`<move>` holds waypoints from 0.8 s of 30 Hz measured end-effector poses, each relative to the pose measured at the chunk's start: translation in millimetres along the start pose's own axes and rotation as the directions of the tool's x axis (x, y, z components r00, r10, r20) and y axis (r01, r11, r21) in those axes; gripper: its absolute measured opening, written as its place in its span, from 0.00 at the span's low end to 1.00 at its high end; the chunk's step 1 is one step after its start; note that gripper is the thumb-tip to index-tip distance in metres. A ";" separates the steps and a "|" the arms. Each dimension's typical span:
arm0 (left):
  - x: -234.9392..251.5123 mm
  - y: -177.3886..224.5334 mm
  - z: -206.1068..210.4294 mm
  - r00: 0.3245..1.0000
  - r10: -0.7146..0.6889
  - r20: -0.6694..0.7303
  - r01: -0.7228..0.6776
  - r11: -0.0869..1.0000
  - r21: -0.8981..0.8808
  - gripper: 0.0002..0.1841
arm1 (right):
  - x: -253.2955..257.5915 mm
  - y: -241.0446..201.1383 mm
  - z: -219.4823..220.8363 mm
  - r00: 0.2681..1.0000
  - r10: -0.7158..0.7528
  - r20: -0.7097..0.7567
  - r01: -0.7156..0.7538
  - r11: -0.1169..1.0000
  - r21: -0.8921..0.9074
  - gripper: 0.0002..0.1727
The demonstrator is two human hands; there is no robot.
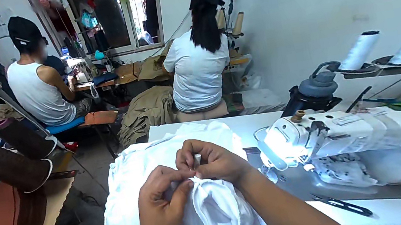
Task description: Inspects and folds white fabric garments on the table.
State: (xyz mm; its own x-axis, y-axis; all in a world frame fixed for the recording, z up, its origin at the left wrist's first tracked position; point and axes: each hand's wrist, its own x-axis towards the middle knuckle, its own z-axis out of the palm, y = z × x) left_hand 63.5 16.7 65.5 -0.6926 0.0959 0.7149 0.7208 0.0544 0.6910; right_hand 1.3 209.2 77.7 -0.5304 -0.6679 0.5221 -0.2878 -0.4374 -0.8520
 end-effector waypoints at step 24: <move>2.0 4.0 13.6 0.986 -0.082 -0.142 0.097 0.990 0.105 0.04 | -54.6 -63.1 65.3 0.934 -0.230 0.272 0.257 -0.094 -0.962 0.09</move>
State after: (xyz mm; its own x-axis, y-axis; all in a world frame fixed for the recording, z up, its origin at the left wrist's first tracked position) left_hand 65.3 30.6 68.2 -0.7462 -0.0515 0.6638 0.6488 0.1676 0.7423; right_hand 100.5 234.0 105.5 -0.2127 -0.6870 0.6949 -0.8761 0.4490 0.1756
